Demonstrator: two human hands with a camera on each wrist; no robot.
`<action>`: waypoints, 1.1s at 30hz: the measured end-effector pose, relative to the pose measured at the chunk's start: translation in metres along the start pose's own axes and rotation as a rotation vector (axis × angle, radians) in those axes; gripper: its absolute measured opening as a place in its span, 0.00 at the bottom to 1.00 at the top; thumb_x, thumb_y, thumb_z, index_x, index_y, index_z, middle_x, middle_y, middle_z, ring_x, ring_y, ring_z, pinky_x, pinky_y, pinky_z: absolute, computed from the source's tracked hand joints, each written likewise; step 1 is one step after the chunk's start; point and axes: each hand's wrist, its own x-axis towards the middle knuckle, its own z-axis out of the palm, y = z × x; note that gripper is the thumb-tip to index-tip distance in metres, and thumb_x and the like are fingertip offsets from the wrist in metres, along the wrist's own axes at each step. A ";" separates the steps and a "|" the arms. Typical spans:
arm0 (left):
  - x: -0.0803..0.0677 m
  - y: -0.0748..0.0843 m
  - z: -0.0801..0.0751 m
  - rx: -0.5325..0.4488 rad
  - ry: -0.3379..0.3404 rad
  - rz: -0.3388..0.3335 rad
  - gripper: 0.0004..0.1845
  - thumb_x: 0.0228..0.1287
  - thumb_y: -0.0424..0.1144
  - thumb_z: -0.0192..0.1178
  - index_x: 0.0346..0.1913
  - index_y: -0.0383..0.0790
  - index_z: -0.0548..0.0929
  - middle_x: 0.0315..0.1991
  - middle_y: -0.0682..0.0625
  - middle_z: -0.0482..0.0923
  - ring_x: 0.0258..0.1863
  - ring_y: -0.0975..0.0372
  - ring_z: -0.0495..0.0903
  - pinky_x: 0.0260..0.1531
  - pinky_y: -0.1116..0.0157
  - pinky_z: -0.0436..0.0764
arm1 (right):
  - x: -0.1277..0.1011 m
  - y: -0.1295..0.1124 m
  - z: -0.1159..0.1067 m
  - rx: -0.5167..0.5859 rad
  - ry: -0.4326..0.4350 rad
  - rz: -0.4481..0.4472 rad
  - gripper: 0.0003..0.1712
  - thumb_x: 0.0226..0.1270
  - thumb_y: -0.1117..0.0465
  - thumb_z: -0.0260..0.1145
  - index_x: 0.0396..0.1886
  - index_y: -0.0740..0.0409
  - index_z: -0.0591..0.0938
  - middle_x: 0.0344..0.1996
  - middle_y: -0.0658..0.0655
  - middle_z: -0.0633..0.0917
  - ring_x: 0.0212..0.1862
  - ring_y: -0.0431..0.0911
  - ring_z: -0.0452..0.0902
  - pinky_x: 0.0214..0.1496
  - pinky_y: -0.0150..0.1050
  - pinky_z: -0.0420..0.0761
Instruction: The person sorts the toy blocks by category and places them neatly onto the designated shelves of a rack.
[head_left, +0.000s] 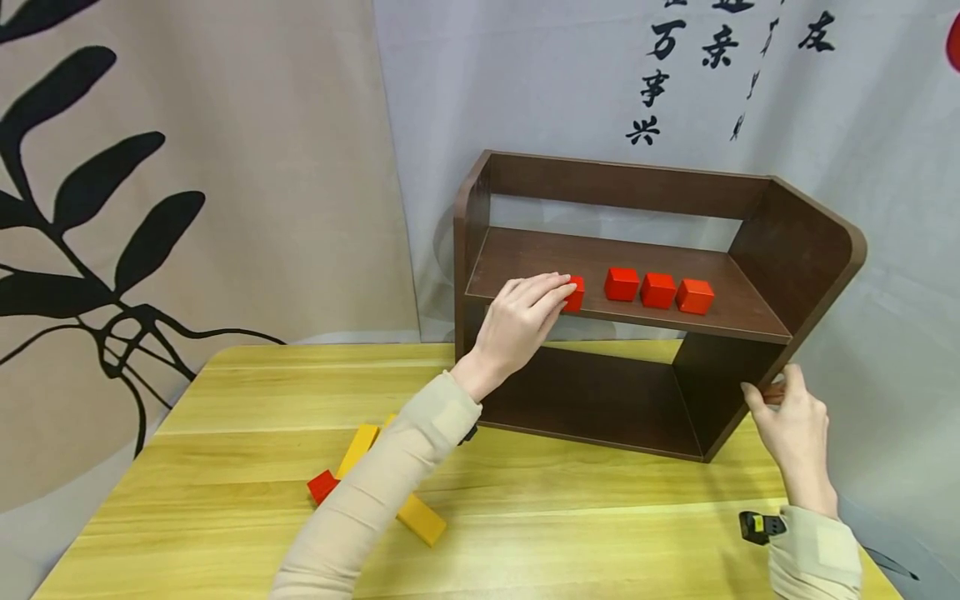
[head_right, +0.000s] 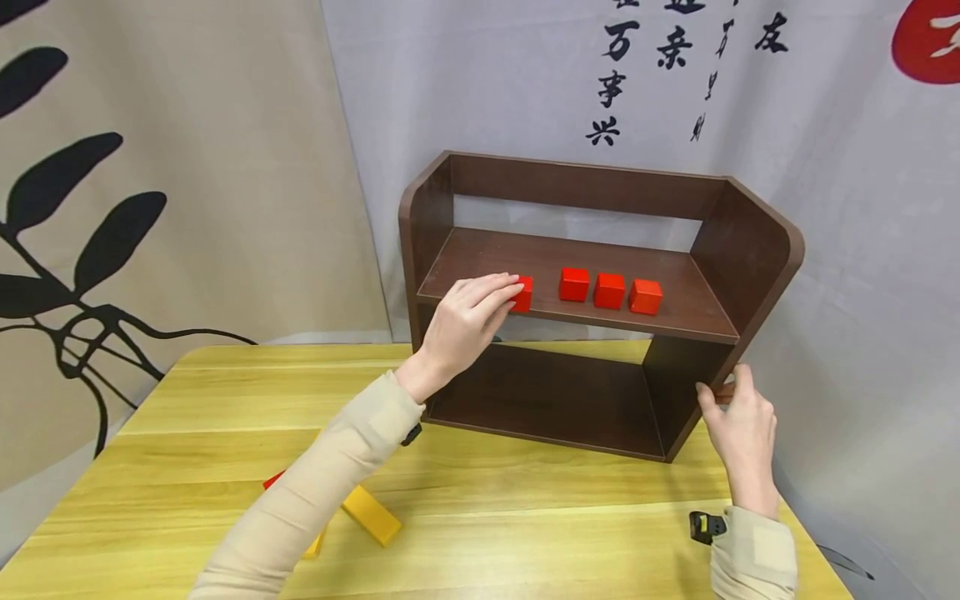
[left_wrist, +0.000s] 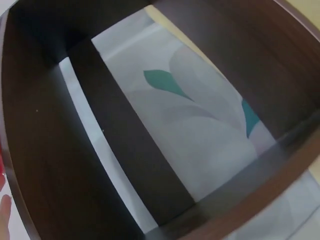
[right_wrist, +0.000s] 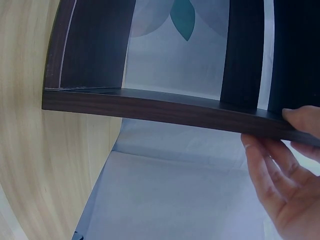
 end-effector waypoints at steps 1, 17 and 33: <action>-0.001 0.000 0.000 0.034 -0.005 0.019 0.14 0.64 0.38 0.61 0.51 0.43 0.84 0.52 0.50 0.83 0.54 0.60 0.81 0.52 0.65 0.78 | 0.000 0.000 0.000 0.000 -0.002 0.000 0.15 0.61 0.62 0.63 0.40 0.68 0.70 0.33 0.75 0.83 0.36 0.71 0.78 0.35 0.62 0.69; 0.007 0.015 0.007 0.204 -0.397 -0.072 0.28 0.73 0.54 0.45 0.71 0.48 0.64 0.72 0.51 0.62 0.72 0.58 0.61 0.67 0.52 0.67 | -0.001 0.000 -0.001 -0.007 -0.022 0.015 0.15 0.62 0.61 0.63 0.40 0.67 0.70 0.32 0.75 0.83 0.35 0.71 0.78 0.33 0.61 0.70; 0.002 0.017 0.005 0.189 -0.349 -0.049 0.26 0.72 0.51 0.46 0.70 0.49 0.66 0.71 0.50 0.63 0.71 0.57 0.62 0.66 0.52 0.68 | -0.001 0.000 -0.001 -0.002 -0.013 0.015 0.15 0.61 0.61 0.63 0.40 0.66 0.70 0.32 0.74 0.83 0.35 0.71 0.77 0.33 0.61 0.69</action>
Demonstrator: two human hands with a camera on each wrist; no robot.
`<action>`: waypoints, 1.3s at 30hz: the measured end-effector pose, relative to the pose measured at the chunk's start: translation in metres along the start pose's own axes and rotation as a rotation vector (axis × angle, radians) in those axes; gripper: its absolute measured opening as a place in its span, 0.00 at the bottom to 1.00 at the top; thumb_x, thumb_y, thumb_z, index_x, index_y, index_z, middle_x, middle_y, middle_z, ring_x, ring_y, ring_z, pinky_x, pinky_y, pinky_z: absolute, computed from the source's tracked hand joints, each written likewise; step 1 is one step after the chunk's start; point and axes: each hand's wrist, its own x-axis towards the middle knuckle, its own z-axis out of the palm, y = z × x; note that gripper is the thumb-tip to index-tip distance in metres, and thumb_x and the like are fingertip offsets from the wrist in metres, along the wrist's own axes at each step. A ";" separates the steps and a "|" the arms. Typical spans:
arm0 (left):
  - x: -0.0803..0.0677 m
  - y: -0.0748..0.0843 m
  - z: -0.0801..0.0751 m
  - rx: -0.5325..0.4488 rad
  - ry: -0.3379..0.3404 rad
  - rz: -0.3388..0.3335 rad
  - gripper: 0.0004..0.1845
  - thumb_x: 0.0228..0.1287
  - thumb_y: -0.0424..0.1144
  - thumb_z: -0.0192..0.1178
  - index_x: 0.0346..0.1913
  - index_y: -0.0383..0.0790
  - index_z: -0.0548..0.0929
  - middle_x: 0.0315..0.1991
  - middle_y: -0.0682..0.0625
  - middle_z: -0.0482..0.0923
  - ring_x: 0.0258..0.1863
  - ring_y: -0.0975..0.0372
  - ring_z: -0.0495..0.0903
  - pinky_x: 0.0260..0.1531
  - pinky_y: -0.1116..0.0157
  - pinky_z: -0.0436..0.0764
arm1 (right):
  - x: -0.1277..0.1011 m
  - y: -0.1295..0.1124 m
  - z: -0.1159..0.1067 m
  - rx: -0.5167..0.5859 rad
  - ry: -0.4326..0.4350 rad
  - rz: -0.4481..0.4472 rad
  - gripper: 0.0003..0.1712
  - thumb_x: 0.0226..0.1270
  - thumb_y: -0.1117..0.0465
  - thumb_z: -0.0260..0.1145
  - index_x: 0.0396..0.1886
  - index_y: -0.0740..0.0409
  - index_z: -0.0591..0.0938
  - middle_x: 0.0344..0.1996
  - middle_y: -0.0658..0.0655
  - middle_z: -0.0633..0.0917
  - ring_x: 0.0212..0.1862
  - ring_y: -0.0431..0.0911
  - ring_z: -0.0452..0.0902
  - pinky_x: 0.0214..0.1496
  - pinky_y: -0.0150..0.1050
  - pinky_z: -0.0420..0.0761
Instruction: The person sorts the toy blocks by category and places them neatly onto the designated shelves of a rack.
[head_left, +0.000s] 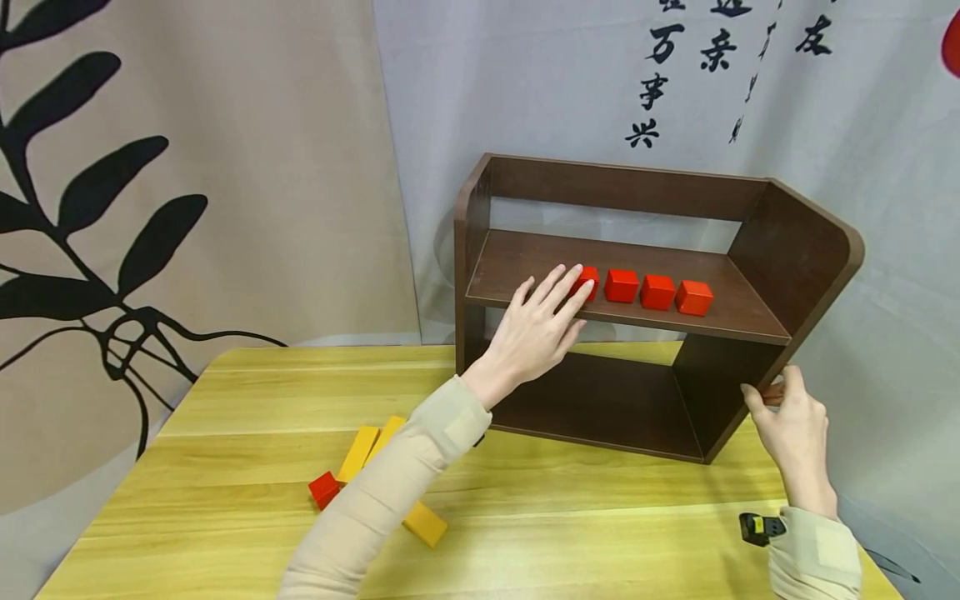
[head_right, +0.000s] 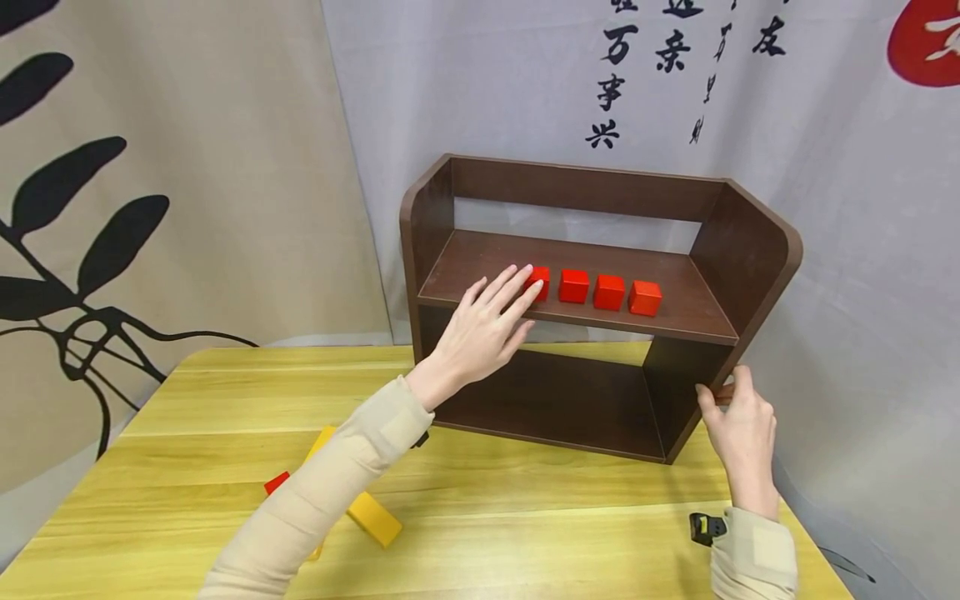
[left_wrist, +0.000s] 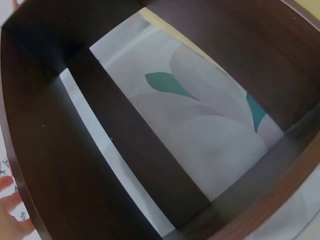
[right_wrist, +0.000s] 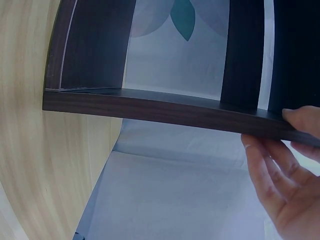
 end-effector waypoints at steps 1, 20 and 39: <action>-0.002 -0.001 0.000 -0.002 0.022 0.011 0.25 0.72 0.50 0.47 0.69 0.49 0.67 0.70 0.50 0.65 0.70 0.57 0.63 0.66 0.53 0.68 | 0.000 0.000 0.000 0.000 0.002 -0.001 0.15 0.61 0.61 0.63 0.40 0.66 0.70 0.32 0.74 0.83 0.35 0.71 0.78 0.34 0.61 0.69; -0.097 -0.034 -0.009 -0.190 0.187 0.123 0.19 0.59 0.36 0.63 0.55 0.41 0.81 0.54 0.47 0.81 0.57 0.55 0.78 0.56 0.59 0.77 | 0.000 0.000 0.000 0.000 -0.013 0.005 0.15 0.62 0.61 0.63 0.40 0.66 0.70 0.33 0.74 0.83 0.36 0.72 0.77 0.34 0.61 0.69; -0.232 -0.095 -0.022 -0.660 -0.373 -0.426 0.17 0.63 0.36 0.61 0.55 0.38 0.80 0.54 0.43 0.81 0.55 0.48 0.79 0.55 0.49 0.77 | 0.001 0.002 0.000 -0.010 -0.020 0.014 0.15 0.62 0.60 0.63 0.40 0.66 0.70 0.33 0.74 0.83 0.36 0.72 0.76 0.34 0.61 0.69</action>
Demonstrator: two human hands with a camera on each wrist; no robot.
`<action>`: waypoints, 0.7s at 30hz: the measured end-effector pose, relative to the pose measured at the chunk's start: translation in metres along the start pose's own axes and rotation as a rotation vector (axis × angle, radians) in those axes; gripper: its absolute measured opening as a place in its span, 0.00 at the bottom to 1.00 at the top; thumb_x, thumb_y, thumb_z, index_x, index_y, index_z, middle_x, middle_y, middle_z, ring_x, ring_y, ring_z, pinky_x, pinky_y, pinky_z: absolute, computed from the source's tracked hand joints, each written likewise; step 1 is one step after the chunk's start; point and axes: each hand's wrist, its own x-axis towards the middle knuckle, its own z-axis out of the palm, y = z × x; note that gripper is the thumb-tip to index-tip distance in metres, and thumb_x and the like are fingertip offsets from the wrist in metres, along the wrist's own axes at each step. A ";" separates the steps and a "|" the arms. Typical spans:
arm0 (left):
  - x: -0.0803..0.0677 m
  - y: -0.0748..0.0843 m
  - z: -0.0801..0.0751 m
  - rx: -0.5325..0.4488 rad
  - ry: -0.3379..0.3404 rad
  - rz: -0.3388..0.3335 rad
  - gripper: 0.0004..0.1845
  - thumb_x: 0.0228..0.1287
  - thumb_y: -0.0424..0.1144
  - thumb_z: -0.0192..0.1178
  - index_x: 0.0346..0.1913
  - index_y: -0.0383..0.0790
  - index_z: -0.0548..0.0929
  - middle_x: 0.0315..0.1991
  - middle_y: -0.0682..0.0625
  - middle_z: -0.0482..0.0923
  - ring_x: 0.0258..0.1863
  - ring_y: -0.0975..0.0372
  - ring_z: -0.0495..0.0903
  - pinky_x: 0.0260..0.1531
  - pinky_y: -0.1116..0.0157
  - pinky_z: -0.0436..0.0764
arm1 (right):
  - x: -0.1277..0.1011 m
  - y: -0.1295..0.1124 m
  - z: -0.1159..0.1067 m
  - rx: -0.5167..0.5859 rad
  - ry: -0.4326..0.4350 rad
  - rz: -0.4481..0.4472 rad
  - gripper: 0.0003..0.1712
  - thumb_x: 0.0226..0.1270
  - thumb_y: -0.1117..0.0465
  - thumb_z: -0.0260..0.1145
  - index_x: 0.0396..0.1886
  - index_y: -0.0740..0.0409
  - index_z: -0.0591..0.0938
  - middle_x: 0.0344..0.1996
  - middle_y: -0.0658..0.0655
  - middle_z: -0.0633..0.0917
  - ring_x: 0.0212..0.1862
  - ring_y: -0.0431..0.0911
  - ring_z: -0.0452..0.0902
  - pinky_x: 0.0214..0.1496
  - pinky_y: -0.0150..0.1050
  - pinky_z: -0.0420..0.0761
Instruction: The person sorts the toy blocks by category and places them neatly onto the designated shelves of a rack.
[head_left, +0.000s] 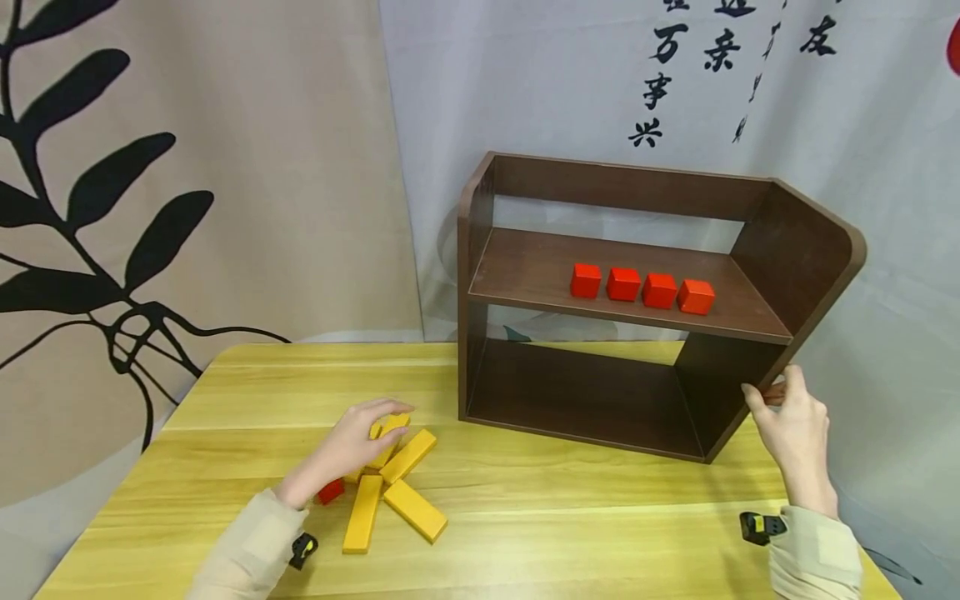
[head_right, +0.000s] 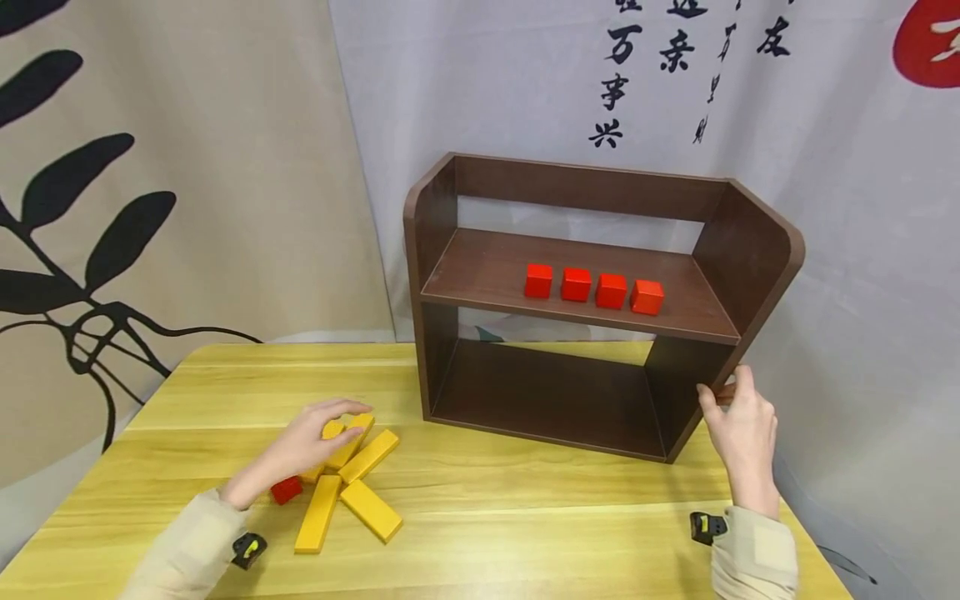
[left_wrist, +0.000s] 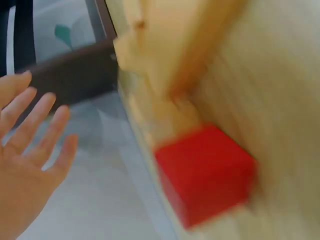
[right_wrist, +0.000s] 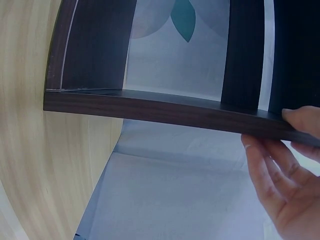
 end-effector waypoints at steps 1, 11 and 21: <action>-0.005 -0.006 -0.003 -0.013 -0.018 -0.017 0.17 0.63 0.36 0.61 0.54 0.37 0.80 0.53 0.43 0.81 0.55 0.48 0.79 0.55 0.48 0.77 | 0.000 0.000 0.000 0.001 -0.001 0.002 0.15 0.62 0.60 0.63 0.40 0.66 0.70 0.33 0.74 0.83 0.36 0.72 0.76 0.34 0.61 0.69; -0.056 -0.044 -0.027 -0.106 -0.094 -0.152 0.18 0.61 0.40 0.63 0.52 0.36 0.81 0.49 0.43 0.83 0.46 0.53 0.82 0.48 0.55 0.81 | -0.001 -0.001 -0.001 0.001 -0.012 0.025 0.16 0.63 0.59 0.62 0.42 0.66 0.70 0.35 0.74 0.83 0.37 0.72 0.76 0.34 0.61 0.69; -0.075 -0.065 -0.033 -0.225 -0.235 -0.217 0.21 0.59 0.43 0.65 0.52 0.35 0.80 0.48 0.41 0.83 0.45 0.63 0.81 0.44 0.69 0.81 | -0.001 -0.003 0.000 0.008 0.014 0.000 0.15 0.61 0.61 0.63 0.40 0.68 0.70 0.33 0.75 0.83 0.36 0.73 0.76 0.35 0.62 0.69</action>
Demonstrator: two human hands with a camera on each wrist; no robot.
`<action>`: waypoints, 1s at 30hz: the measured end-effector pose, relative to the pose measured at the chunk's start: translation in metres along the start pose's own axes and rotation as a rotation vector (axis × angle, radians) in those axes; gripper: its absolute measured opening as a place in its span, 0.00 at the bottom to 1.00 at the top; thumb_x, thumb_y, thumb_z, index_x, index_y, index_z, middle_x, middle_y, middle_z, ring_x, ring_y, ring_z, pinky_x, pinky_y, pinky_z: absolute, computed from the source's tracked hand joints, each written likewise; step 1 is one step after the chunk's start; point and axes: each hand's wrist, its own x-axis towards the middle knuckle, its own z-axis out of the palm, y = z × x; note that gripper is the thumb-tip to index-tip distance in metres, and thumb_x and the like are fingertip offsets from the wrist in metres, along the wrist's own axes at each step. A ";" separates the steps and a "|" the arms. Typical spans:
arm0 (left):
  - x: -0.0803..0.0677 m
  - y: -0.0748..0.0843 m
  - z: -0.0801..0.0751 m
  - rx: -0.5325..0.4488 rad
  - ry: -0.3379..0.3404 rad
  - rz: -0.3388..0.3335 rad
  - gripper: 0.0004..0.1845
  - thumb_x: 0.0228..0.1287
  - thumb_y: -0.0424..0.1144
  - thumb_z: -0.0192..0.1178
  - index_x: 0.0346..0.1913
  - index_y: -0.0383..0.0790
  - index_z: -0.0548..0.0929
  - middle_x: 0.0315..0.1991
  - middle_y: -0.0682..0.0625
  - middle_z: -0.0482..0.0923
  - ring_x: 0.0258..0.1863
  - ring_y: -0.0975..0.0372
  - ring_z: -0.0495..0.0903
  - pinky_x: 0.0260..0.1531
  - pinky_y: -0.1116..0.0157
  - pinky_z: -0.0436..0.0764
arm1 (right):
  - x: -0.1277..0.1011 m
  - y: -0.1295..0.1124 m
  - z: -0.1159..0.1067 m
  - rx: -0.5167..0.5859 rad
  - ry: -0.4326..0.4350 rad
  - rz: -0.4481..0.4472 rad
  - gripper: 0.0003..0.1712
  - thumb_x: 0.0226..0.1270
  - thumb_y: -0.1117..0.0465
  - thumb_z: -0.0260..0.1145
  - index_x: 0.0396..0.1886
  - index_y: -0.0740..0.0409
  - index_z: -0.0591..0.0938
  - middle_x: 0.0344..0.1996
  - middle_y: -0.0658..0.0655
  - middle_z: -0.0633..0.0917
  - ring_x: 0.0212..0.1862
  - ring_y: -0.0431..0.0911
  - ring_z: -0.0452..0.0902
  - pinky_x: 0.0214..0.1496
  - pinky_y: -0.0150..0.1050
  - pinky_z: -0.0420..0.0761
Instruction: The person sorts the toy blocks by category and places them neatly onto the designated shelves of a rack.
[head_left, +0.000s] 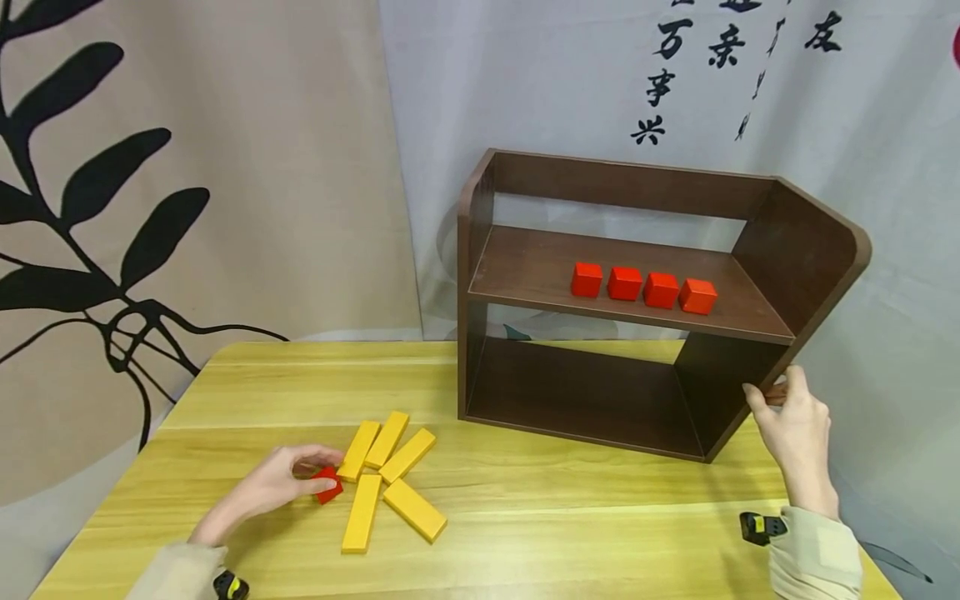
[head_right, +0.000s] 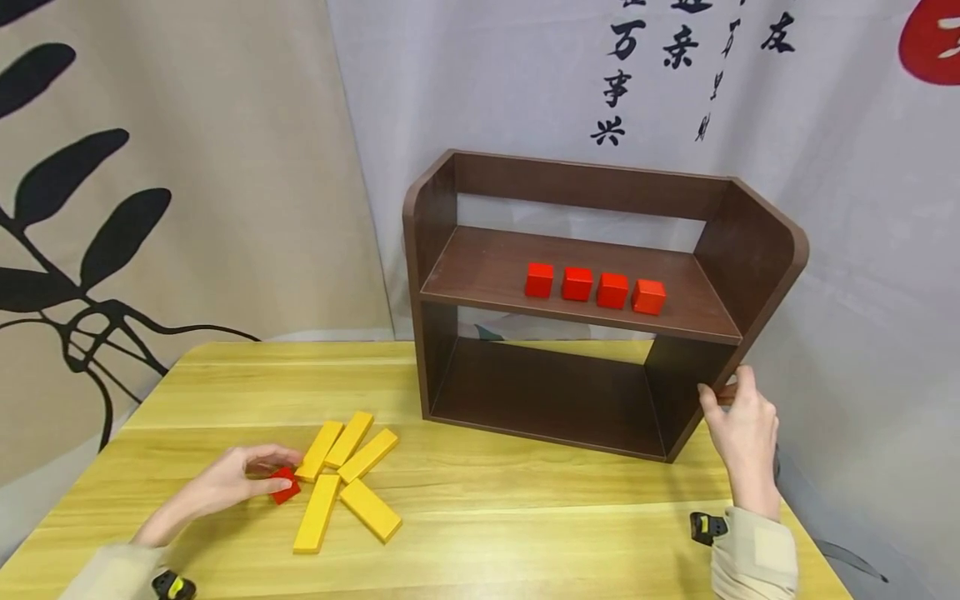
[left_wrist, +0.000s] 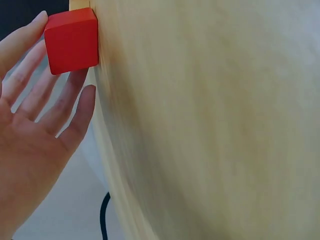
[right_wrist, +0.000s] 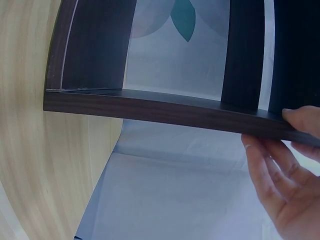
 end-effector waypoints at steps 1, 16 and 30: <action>0.000 -0.001 0.000 -0.010 -0.010 -0.011 0.21 0.59 0.43 0.65 0.52 0.35 0.80 0.48 0.41 0.83 0.45 0.63 0.81 0.44 0.70 0.81 | 0.000 0.000 0.000 0.001 0.000 0.001 0.15 0.61 0.61 0.63 0.40 0.68 0.70 0.33 0.75 0.83 0.36 0.73 0.76 0.35 0.62 0.69; -0.008 -0.001 -0.005 -0.086 -0.119 -0.023 0.28 0.50 0.41 0.71 0.53 0.29 0.78 0.48 0.35 0.79 0.41 0.70 0.80 0.41 0.74 0.79 | 0.001 0.002 0.002 0.007 0.013 -0.015 0.15 0.61 0.61 0.63 0.40 0.67 0.70 0.33 0.74 0.83 0.36 0.72 0.76 0.35 0.62 0.68; -0.005 -0.001 -0.005 -0.066 -0.094 0.004 0.27 0.51 0.38 0.70 0.54 0.28 0.77 0.46 0.39 0.79 0.41 0.73 0.78 0.42 0.73 0.81 | 0.001 0.003 0.001 0.014 0.006 -0.007 0.16 0.61 0.62 0.63 0.41 0.68 0.70 0.33 0.75 0.83 0.37 0.73 0.76 0.35 0.63 0.69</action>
